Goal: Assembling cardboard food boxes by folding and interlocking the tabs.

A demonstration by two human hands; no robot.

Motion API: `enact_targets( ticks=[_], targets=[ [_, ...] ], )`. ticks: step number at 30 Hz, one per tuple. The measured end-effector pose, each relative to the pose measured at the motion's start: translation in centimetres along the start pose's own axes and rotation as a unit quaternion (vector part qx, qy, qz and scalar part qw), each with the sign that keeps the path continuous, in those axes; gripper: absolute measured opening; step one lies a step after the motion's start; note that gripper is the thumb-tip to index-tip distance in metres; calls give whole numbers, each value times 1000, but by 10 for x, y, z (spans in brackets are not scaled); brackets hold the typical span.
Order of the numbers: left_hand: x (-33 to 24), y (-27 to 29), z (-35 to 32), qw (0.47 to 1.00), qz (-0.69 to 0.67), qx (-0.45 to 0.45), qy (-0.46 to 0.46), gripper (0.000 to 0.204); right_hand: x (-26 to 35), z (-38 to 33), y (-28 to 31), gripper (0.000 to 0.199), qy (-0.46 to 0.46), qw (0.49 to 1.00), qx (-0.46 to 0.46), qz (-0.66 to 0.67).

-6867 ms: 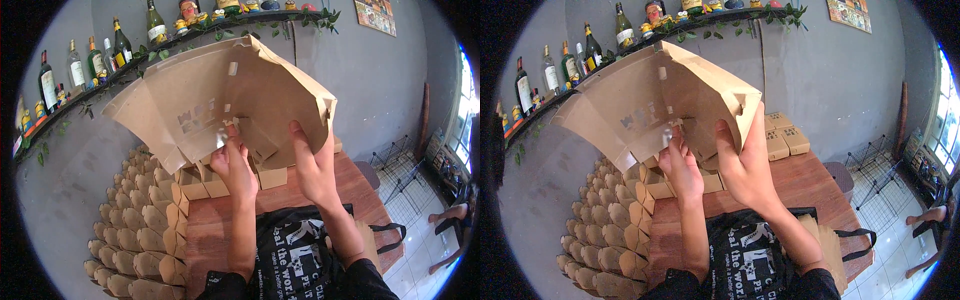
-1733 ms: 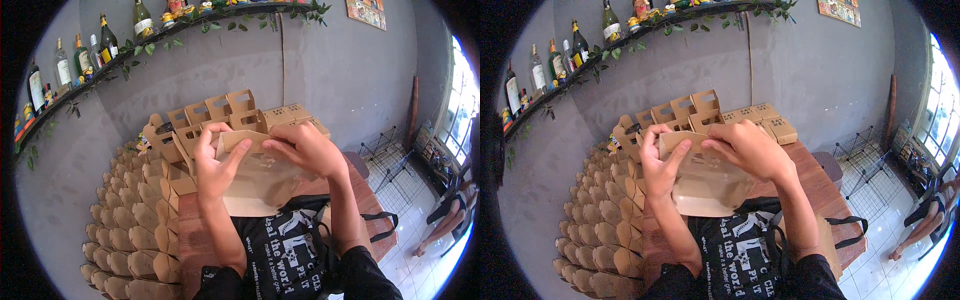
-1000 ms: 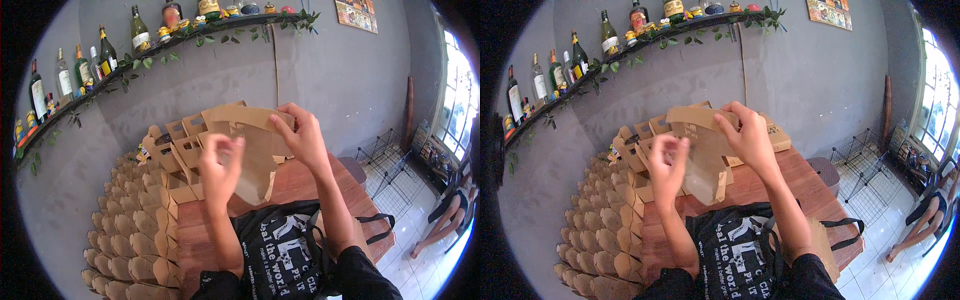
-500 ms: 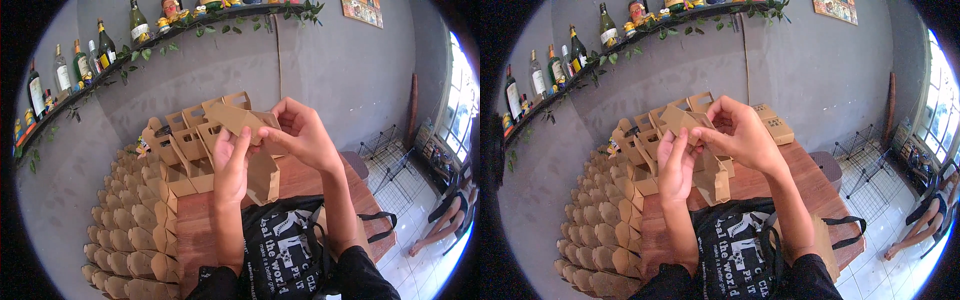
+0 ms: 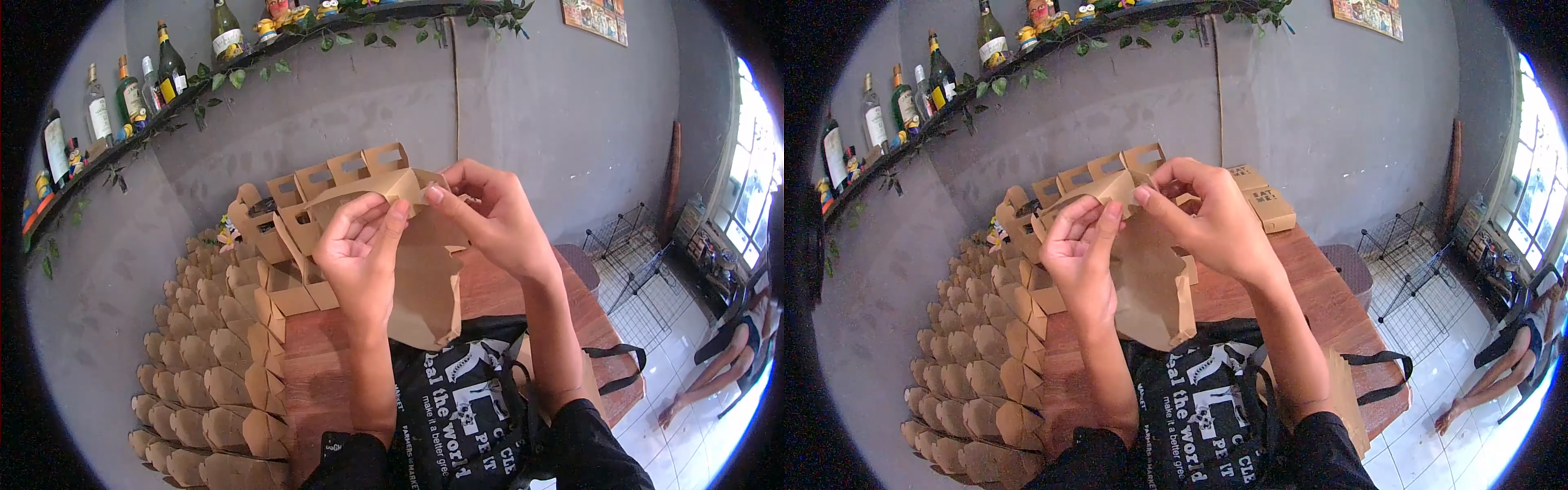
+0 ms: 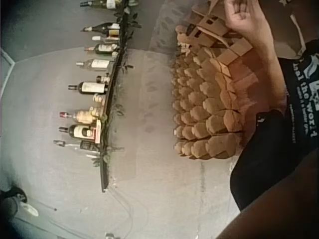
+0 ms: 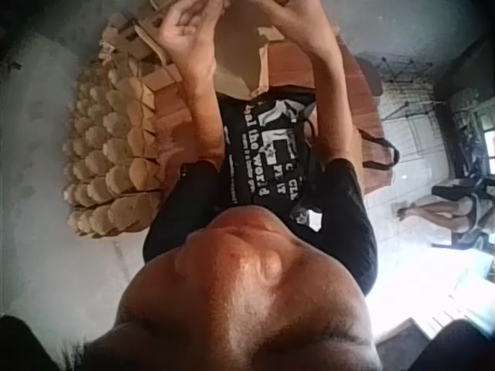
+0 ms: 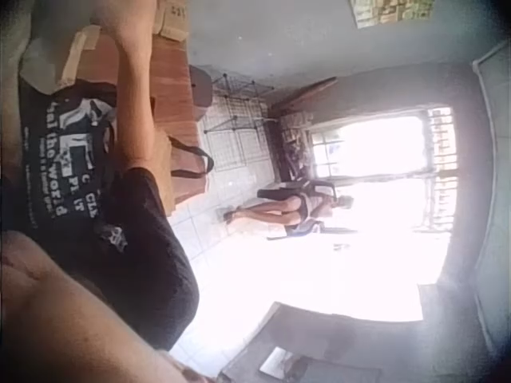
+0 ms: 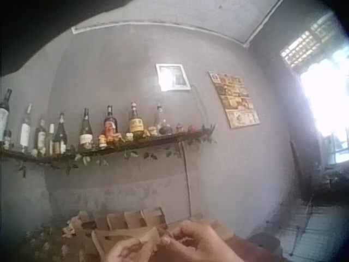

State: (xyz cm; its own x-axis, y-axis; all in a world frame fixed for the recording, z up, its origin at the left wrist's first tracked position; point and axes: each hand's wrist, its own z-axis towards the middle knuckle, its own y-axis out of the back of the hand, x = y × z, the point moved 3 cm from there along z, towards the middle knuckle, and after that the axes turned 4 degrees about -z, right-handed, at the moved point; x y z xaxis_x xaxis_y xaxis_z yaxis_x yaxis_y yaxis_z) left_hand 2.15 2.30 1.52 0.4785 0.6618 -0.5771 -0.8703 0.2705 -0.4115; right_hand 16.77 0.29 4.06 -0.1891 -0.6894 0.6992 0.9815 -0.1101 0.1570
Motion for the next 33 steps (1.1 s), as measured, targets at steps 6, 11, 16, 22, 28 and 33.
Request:
enact_targets(
  ticks=[6, 11, 16, 22, 28, 33],
  targets=[
    [-3, 2, -2, 994, 91, 2, -58, 17, 10, -2, -7, 17, 68, 987, -69, -129],
    [-3, 0, -2, 994, 84, 41, -48, 20, 10, -1, -5, 15, 42, 984, -71, -158],
    [-7, 1, 0, 996, 27, 88, -13, 19, 13, -2, -4, 17, 78, 984, -90, -134],
    [-5, 0, -2, 995, 63, 76, -25, 19, 15, -3, -3, 16, 109, 978, -88, -157],
    [-6, 1, -4, 996, 61, 56, -29, 18, 23, -6, -4, 14, 158, 965, -88, -188],
    [-9, 2, -4, 997, 39, 58, -39, 17, 27, -7, -3, 12, 181, 965, -60, -180]
  ],
)
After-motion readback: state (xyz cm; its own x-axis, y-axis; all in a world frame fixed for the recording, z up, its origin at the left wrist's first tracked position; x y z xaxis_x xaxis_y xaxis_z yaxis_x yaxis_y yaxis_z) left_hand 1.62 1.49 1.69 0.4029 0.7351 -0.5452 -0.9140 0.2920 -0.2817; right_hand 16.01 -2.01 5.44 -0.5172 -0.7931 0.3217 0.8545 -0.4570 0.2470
